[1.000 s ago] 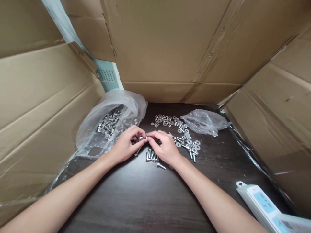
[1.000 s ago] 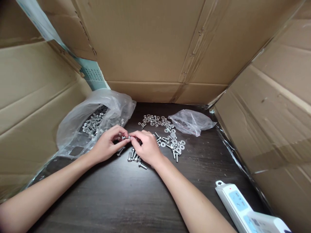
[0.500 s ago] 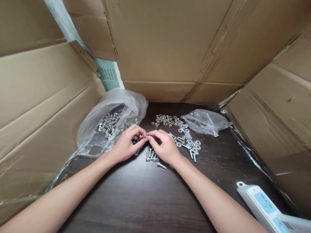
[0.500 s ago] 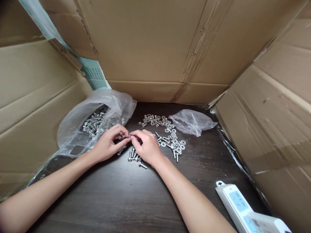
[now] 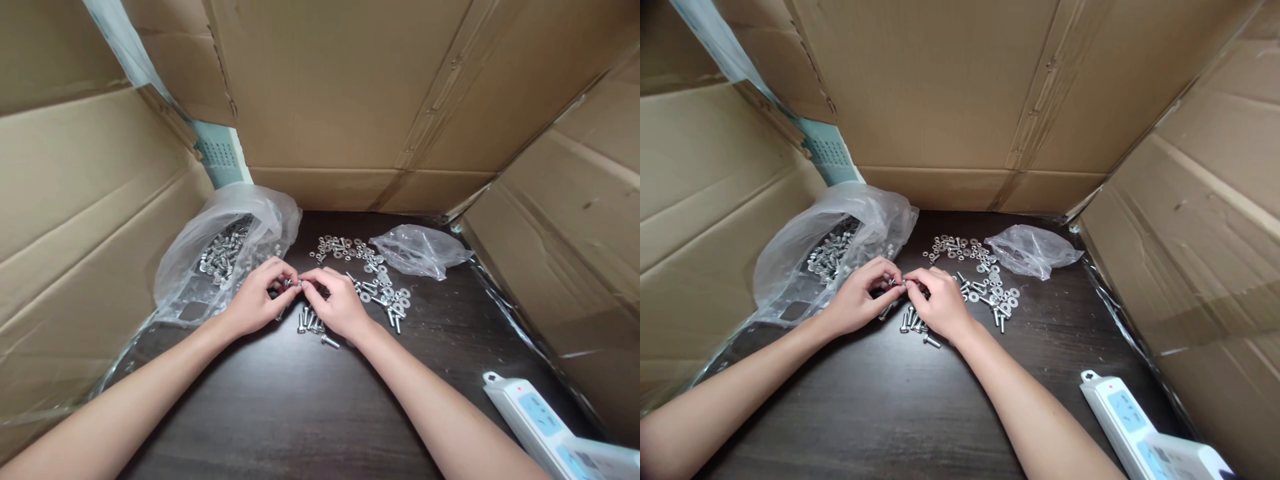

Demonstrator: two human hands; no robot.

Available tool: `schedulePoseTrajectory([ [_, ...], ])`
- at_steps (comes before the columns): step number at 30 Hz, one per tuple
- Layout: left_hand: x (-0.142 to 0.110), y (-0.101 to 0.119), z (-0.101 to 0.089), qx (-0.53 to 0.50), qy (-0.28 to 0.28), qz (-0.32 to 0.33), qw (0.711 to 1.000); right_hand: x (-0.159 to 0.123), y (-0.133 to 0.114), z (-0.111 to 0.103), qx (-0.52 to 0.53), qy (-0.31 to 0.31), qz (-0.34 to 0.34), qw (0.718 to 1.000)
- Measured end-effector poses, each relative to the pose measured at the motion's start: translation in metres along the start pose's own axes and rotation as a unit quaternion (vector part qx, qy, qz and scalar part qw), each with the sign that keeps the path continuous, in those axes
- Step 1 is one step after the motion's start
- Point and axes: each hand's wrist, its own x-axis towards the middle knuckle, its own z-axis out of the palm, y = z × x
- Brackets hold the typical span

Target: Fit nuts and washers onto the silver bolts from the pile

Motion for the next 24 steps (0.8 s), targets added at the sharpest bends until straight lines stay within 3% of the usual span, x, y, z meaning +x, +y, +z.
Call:
schedulePoseTrajectory([
  [24,0.0009,-0.0008,0.0004,0.004,0.004,-0.01,1.0,0.0001,0.0028,0.0024,-0.005,0.007,-0.013,1.0],
])
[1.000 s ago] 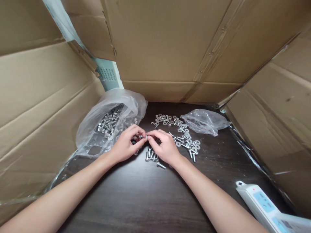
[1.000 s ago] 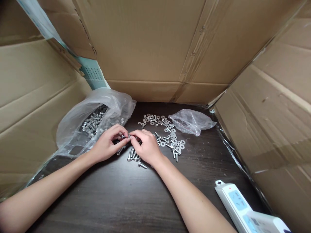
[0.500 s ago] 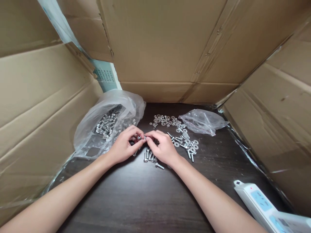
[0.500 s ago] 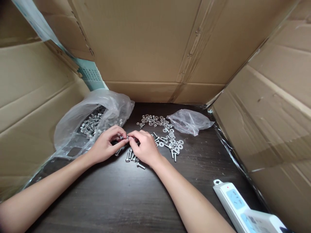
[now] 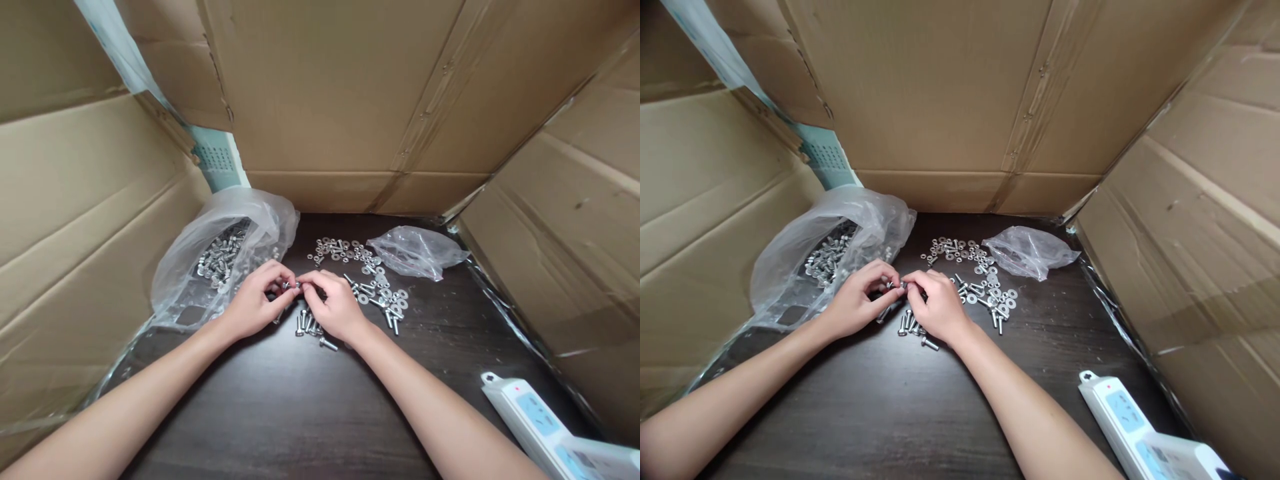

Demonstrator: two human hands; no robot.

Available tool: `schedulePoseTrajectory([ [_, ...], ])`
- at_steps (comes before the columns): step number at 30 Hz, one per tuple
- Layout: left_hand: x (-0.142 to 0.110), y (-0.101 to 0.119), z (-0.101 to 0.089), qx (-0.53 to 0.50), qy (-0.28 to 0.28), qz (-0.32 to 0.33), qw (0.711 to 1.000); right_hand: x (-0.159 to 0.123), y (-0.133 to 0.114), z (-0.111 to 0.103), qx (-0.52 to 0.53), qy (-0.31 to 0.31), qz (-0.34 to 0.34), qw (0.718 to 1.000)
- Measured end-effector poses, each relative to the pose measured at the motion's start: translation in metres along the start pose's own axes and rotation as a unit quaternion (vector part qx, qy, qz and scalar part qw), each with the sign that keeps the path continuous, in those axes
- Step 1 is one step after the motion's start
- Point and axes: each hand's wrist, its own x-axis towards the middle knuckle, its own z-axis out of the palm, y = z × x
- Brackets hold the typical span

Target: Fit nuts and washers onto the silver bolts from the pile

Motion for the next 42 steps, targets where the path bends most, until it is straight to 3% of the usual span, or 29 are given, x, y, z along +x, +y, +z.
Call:
schedulePoseTrajectory([
  [42,0.0009,-0.0007,0.0013,-0.05,0.002,-0.009,0.999,-0.0005,-0.0019,0.0003,0.013,0.0,0.021,1.0],
])
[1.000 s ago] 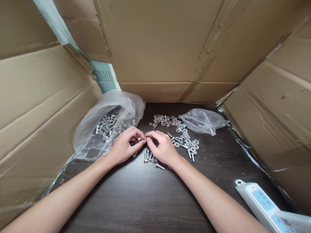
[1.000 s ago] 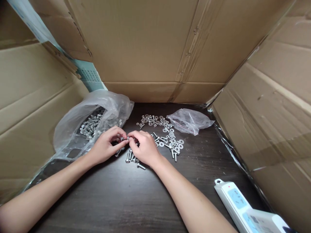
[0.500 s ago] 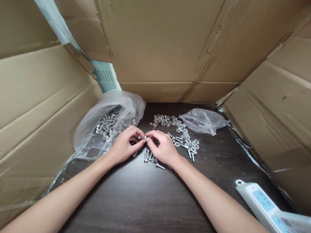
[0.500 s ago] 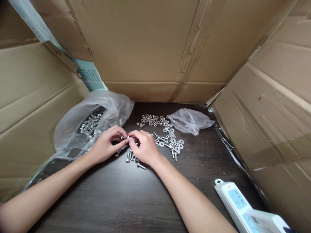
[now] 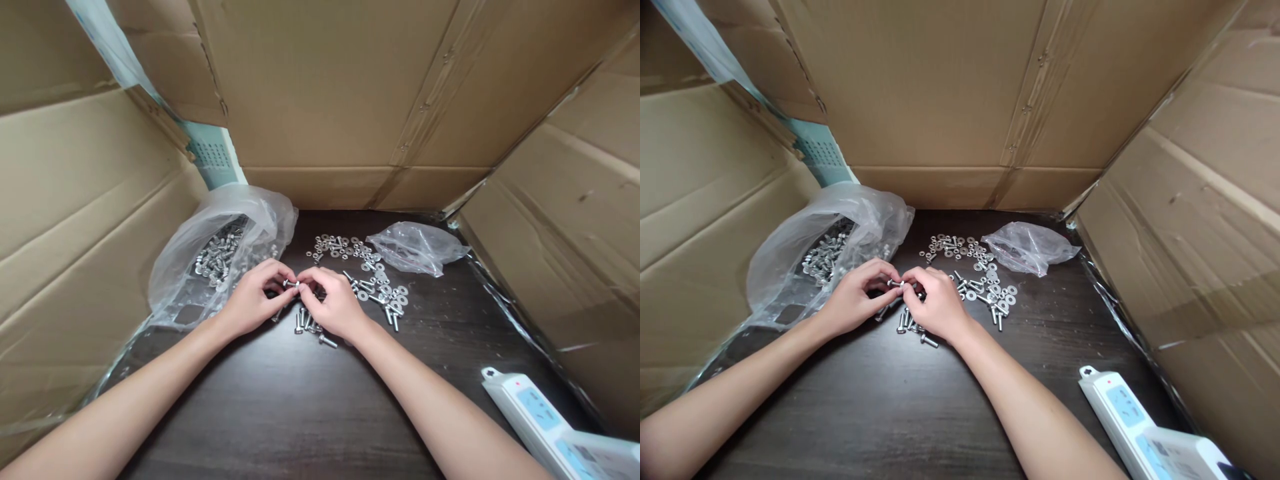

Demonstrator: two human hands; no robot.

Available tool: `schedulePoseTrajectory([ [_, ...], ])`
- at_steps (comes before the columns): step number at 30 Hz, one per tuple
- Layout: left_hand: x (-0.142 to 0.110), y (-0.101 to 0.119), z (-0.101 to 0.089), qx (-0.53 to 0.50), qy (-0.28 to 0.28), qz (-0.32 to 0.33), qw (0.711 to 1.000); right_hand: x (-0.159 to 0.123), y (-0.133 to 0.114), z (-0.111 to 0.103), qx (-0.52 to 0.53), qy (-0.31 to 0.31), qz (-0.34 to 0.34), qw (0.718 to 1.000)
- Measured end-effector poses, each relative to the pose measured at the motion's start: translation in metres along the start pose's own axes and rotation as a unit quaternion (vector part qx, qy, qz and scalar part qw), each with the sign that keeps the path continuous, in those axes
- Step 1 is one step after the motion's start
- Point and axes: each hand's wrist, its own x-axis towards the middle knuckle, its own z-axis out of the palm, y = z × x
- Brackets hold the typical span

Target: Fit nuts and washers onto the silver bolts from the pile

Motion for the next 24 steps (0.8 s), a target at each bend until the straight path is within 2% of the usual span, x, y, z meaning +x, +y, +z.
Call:
schedulePoseTrajectory([
  [24,-0.0001,-0.0003,0.0,0.016,-0.001,0.001,1.0,0.0007,0.0014,-0.0006,-0.009,-0.007,-0.005,1.0],
])
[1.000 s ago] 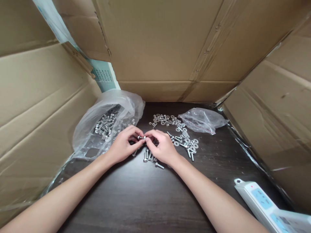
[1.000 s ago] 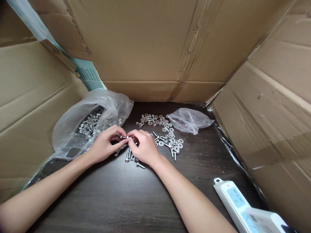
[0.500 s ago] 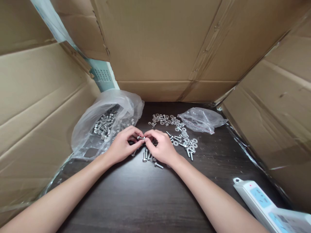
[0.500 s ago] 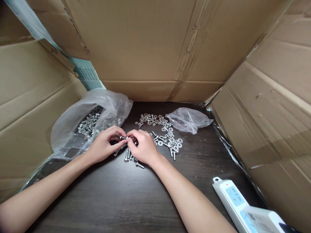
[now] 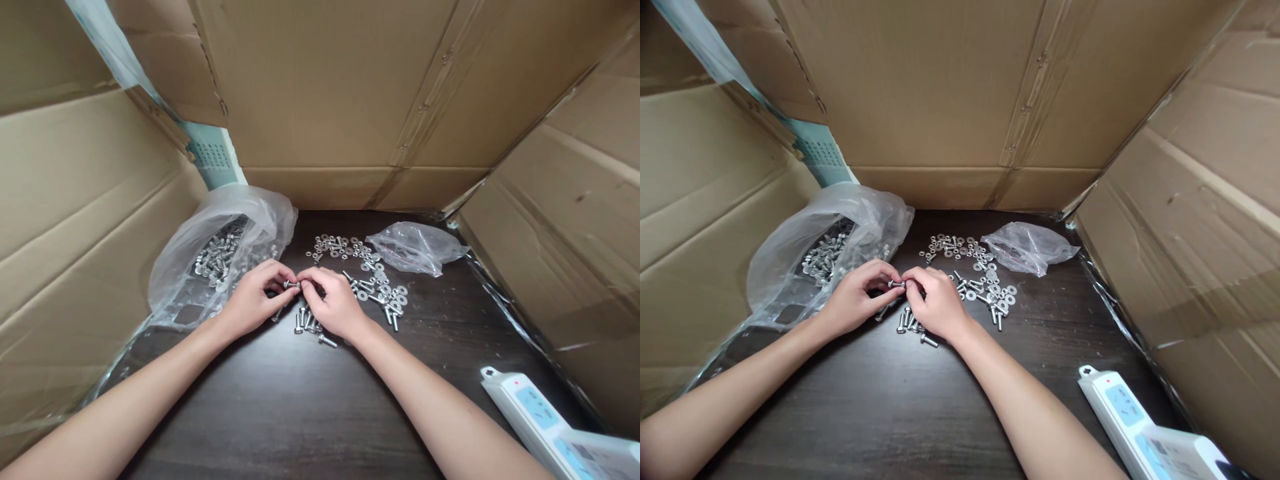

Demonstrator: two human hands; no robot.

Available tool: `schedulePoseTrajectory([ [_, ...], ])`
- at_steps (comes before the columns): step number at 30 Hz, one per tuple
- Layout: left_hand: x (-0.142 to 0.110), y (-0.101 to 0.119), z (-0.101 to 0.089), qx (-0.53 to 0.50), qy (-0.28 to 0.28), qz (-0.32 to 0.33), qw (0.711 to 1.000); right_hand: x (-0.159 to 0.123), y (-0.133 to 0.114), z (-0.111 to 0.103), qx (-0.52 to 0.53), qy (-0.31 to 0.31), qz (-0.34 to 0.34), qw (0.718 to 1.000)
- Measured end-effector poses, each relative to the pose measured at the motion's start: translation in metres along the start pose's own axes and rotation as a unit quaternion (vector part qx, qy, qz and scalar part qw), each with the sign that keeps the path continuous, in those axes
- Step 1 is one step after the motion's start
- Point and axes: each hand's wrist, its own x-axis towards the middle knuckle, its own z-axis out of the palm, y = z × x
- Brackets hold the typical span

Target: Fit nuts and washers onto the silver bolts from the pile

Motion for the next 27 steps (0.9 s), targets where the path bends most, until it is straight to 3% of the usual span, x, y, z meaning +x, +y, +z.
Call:
schedulePoseTrajectory([
  [27,-0.0028,0.0034,0.0039,0.011,0.009,0.027,1.0,-0.0001,-0.0051,0.0008,-0.005,0.033,0.006,0.999],
])
